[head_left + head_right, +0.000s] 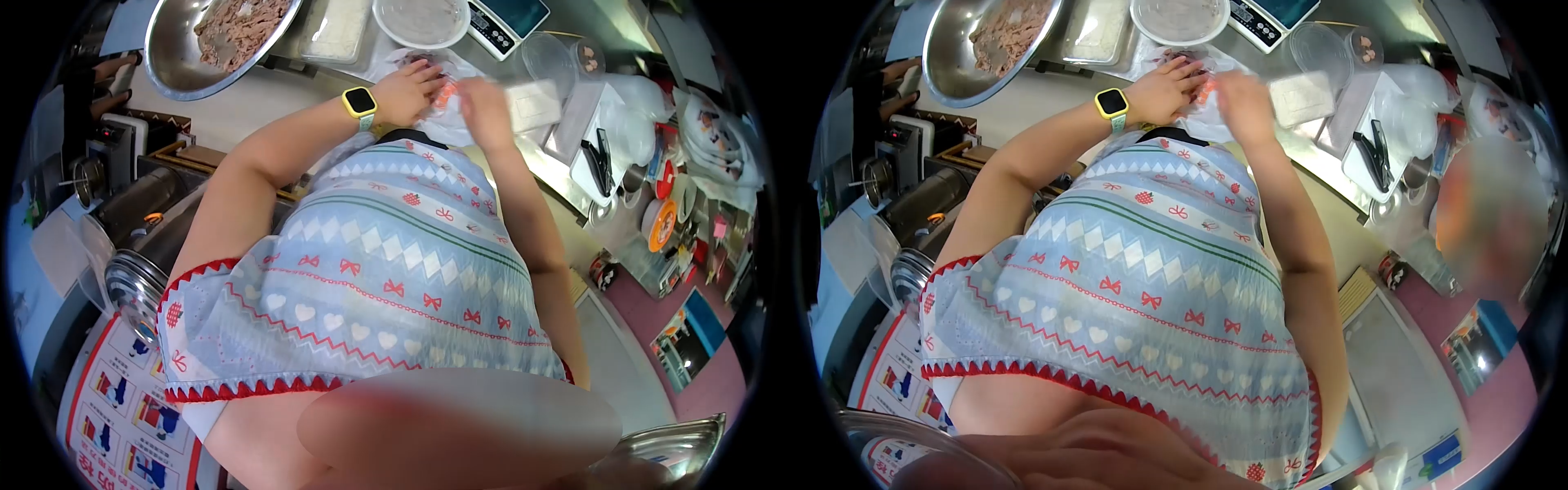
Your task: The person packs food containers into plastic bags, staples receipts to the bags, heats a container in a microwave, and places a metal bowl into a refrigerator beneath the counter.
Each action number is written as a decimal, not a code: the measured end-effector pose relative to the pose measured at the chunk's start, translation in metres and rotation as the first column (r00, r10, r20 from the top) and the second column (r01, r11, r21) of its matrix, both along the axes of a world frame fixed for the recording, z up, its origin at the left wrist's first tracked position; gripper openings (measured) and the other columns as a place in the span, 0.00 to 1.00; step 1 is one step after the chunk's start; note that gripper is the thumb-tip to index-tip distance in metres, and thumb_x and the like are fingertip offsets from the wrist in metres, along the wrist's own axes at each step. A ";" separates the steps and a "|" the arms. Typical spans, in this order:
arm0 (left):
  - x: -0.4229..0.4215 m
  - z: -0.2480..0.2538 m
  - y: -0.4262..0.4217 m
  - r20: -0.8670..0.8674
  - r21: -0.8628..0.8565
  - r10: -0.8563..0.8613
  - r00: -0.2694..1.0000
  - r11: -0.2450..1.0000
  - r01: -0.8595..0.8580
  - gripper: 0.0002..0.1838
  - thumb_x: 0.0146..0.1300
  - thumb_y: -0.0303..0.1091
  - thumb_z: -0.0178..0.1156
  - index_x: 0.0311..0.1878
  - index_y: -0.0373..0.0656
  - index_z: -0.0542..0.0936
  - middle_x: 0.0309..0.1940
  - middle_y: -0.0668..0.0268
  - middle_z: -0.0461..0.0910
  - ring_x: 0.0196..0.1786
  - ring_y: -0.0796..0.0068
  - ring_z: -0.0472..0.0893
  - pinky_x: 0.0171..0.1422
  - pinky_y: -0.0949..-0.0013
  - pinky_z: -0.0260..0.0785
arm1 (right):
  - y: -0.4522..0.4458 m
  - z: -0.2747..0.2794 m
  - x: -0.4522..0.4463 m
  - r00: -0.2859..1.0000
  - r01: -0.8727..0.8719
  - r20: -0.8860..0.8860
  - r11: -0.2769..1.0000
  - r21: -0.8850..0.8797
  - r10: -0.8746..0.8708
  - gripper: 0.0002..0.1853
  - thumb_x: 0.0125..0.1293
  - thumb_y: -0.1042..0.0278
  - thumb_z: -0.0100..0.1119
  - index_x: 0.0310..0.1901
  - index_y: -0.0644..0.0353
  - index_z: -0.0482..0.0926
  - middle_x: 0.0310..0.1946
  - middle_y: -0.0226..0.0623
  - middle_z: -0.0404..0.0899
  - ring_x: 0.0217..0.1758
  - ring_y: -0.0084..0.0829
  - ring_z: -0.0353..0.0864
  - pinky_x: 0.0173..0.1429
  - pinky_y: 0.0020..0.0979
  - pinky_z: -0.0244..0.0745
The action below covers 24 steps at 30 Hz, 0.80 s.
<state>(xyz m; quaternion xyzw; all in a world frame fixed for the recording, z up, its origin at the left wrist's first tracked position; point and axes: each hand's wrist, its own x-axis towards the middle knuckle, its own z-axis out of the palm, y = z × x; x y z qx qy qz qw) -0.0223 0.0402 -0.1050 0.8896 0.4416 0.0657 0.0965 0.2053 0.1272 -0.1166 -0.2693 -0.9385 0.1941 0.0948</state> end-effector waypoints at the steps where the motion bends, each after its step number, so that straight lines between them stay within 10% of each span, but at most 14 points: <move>1: -0.002 -0.005 -0.001 0.004 0.002 0.014 1.000 1.000 -0.014 0.18 0.60 0.45 0.58 0.45 0.42 0.84 0.68 0.61 0.68 0.75 0.58 0.58 0.79 0.49 0.43 | -0.003 -0.006 -0.003 1.000 -0.014 0.004 1.000 0.002 0.014 0.26 0.57 0.62 0.63 0.59 0.52 0.74 0.59 0.55 0.67 0.54 0.51 0.75 0.51 0.45 0.74; 7: -0.025 -0.024 -0.015 -0.097 0.184 0.178 0.979 0.970 -0.158 0.13 0.58 0.35 0.56 0.45 0.45 0.80 0.67 0.64 0.68 0.73 0.64 0.62 0.76 0.60 0.51 | 0.006 0.024 -0.047 0.808 0.263 0.558 0.963 -0.055 -0.189 0.40 0.53 0.46 0.69 0.67 0.44 0.65 0.62 0.53 0.63 0.60 0.54 0.72 0.62 0.44 0.73; 15: -0.009 0.016 -0.022 -0.271 0.054 0.311 0.911 0.950 -0.308 0.16 0.58 0.34 0.55 0.50 0.51 0.80 0.66 0.71 0.69 0.69 0.69 0.66 0.75 0.61 0.53 | 0.056 -0.011 -0.008 0.940 0.213 0.271 0.977 -0.003 -0.204 0.26 0.58 0.62 0.64 0.58 0.56 0.72 0.54 0.47 0.73 0.52 0.51 0.76 0.56 0.45 0.75; 24: 0.006 0.005 -0.011 -0.053 0.064 0.411 0.910 0.911 -0.408 0.15 0.58 0.37 0.56 0.48 0.54 0.83 0.63 0.69 0.70 0.69 0.60 0.64 0.77 0.49 0.47 | 0.031 0.022 -0.017 0.965 0.186 0.183 0.982 0.034 -0.189 0.18 0.62 0.71 0.51 0.55 0.52 0.74 0.51 0.45 0.73 0.47 0.44 0.78 0.47 0.43 0.77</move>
